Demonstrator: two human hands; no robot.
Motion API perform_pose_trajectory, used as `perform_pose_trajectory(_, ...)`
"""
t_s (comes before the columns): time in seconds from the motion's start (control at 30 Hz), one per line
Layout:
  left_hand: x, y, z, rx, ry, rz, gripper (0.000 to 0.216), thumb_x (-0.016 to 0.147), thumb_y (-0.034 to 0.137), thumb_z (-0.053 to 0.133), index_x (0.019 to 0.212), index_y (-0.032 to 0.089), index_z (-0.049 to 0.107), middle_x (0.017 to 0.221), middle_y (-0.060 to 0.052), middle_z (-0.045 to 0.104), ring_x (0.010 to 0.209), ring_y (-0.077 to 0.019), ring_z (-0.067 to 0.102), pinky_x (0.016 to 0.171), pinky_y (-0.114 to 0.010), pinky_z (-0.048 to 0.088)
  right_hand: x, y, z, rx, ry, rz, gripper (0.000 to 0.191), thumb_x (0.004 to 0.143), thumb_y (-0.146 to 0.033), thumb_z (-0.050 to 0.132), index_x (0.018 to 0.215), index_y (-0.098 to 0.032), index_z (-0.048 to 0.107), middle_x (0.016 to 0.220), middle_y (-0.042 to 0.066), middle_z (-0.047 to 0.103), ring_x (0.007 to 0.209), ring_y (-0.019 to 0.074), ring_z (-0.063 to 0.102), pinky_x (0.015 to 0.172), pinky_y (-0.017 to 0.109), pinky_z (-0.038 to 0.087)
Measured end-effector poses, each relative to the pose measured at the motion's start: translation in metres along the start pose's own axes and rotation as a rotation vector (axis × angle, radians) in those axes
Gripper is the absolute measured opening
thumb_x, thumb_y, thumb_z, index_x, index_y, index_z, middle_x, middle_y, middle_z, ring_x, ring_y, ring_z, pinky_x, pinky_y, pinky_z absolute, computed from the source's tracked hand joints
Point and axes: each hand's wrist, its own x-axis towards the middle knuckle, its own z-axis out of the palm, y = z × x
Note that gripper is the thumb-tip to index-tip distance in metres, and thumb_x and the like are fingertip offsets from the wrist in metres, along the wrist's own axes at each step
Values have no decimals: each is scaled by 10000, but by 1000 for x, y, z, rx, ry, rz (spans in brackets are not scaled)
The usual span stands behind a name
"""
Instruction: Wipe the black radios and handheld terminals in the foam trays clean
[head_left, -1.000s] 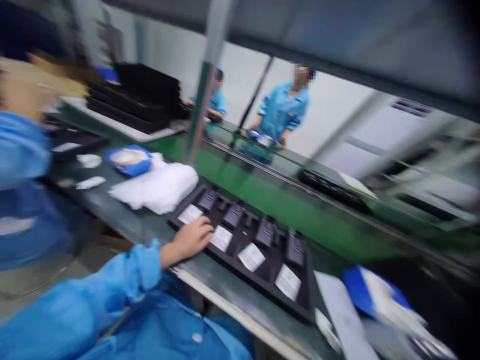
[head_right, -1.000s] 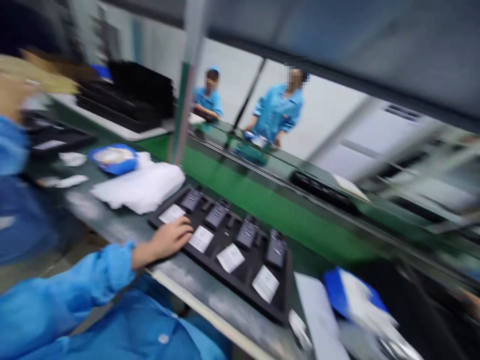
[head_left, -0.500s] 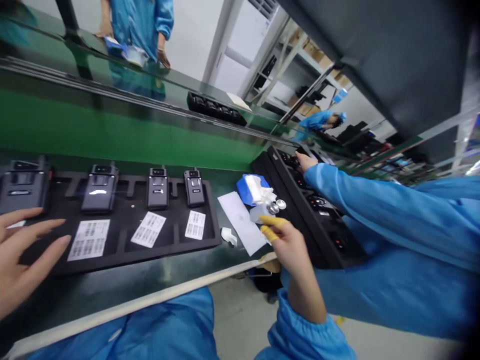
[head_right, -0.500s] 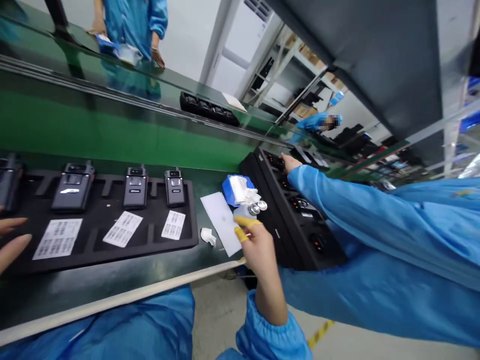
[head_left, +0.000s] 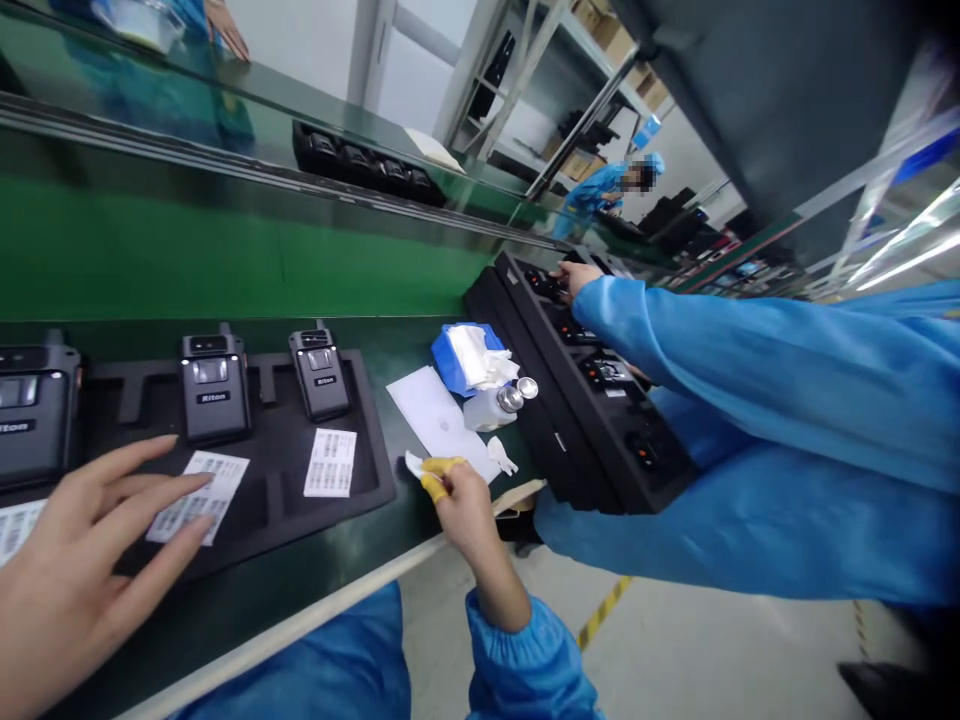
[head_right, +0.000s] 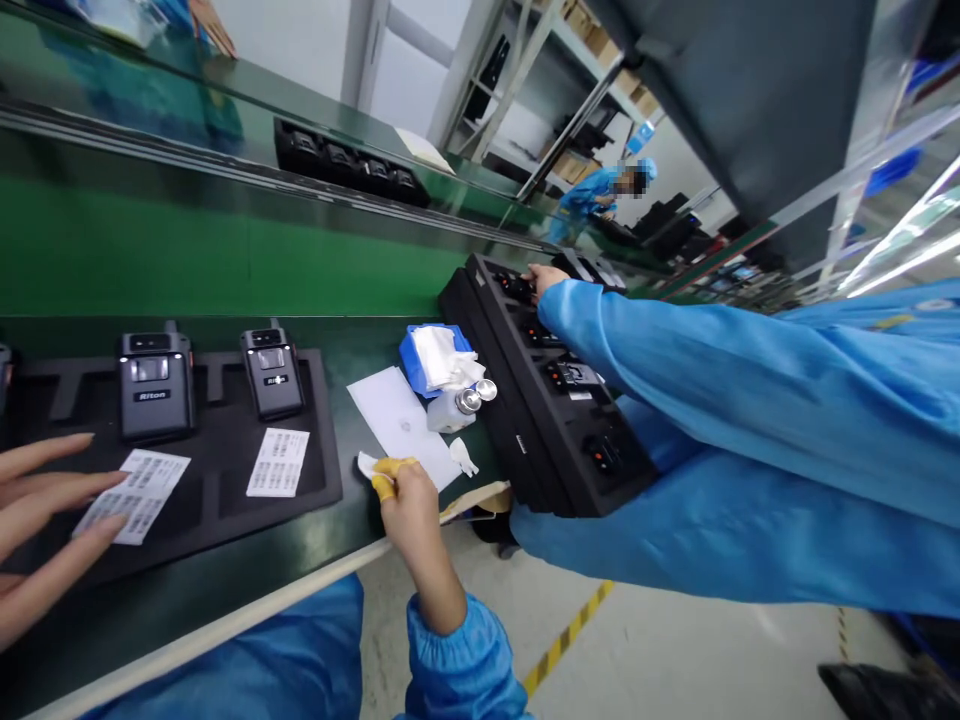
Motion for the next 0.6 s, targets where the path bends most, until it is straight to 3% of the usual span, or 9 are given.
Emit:
perform_pose_trajectory(0.13, 3, 5, 9, -14, 83, -51, 526, 746, 475, 502, 1168, 749, 349, 1354, 383, 283, 1022, -304, 581, 780, -505, 510, -2, -4, -13, 333, -52, 131, 325, 637, -503, 648, 817, -238, 595, 678, -18, 529, 560, 120, 431, 513, 265, 380)
perform_pose_trajectory(0.2, 3, 7, 10, -27, 71, -56, 457, 766, 472, 507, 1150, 708, 431, 1334, 295, 378, 1040, -295, 576, 769, -480, 524, -6, -12, -12, 464, -95, 179, 371, 601, -524, 679, 817, -241, 579, 651, -32, 497, 525, 100, 394, 483, 246, 340)
perform_pose_trajectory(0.27, 4, 13, 9, -74, 43, -53, 325, 782, 448, 533, 1069, 593, 580, 1247, 155, 512, 1025, -275, 591, 763, -429, 541, -11, -23, -2, 556, -153, 208, 399, 570, -528, 716, 813, -245, 575, 641, -43, 478, 508, 85, 369, 478, 237, 325)
perform_pose_trajectory(0.37, 9, 31, 8, -205, -68, -77, 164, 804, 411, 560, 891, 396, 698, 1030, 10, 630, 909, -226, 629, 740, -334, 542, -19, -45, 30, 686, -284, 245, 402, 554, -509, 757, 801, -241, 587, 635, -51, 468, 499, 69, 352, 471, 226, 315)
perform_pose_trajectory(0.43, 12, 41, 7, -330, -170, -184, 203, 828, 392, 524, 911, 335, 700, 965, -19, 636, 820, -193, 623, 648, -290, 521, -25, -62, 58, 785, -384, 287, 365, 570, -452, 775, 805, -235, 598, 635, -54, 469, 498, 62, 351, 468, 219, 312)
perform_pose_trajectory(0.6, 9, 42, 2, -720, -153, -420, 236, 804, 399, 555, 908, 205, 640, 821, -28, 618, 709, -161, 560, 639, -276, 452, -39, -92, 121, 856, -523, 289, 295, 630, -351, 749, 834, -241, 567, 712, -48, 512, 528, 65, 401, 478, 215, 347)
